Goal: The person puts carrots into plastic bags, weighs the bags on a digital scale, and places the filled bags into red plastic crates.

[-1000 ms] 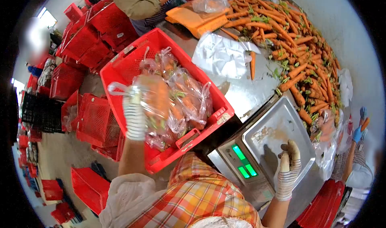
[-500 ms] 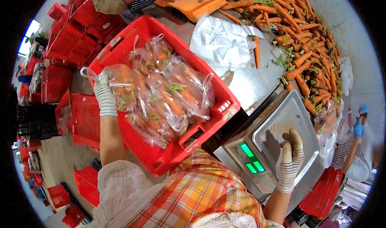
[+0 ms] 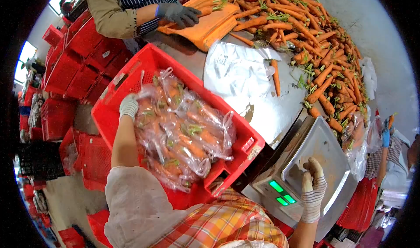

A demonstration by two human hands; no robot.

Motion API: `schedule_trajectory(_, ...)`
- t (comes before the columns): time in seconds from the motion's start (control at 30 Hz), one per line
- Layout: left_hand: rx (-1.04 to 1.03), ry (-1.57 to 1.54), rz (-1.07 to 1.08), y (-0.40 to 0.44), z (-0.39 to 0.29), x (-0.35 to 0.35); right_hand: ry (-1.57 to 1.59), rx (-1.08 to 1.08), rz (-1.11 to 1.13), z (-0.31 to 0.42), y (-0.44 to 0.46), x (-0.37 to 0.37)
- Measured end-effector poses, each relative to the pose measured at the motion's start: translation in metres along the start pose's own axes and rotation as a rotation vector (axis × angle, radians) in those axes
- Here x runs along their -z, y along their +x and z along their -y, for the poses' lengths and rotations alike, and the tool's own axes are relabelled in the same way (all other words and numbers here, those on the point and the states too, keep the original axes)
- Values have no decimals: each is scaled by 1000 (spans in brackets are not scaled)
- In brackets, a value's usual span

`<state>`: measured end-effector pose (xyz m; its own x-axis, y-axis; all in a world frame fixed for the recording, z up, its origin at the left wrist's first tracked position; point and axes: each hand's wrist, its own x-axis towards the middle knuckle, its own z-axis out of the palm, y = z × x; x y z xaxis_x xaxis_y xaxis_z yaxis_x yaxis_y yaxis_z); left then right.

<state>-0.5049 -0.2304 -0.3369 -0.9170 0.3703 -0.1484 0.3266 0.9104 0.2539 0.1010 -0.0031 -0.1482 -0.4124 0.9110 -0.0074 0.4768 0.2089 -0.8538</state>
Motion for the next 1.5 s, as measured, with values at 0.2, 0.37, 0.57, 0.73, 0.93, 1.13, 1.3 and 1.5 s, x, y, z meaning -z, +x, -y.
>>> schedule_trajectory(0.2,173,-68,69,31,-68,-33,-83,-18,-5,18,4,-17)
schedule_trajectory(0.37,248,-121,-17,30,-49,-53,-111,-17,57,30,11,-27)
schedule_trajectory(0.57,435,-1107,-214,-4,-55,-21,-143,49,93,19,14,-27)
schedule_trajectory(0.73,317,-1500,-208,-14,-55,-25,-161,48,71,28,17,-38)
schedule_trajectory(0.93,336,-2011,43,-19,-49,-14,-150,44,71,35,17,-34)
schedule_trajectory(1.13,195,-1793,313,-11,-15,-32,-244,88,136,31,17,-35)
schedule_trajectory(1.3,-61,-1397,187,-44,-50,-12,-244,118,83,32,21,-37)
schedule_trajectory(1.5,-359,-432,-20,-111,-76,23,-202,115,101,26,11,-26)
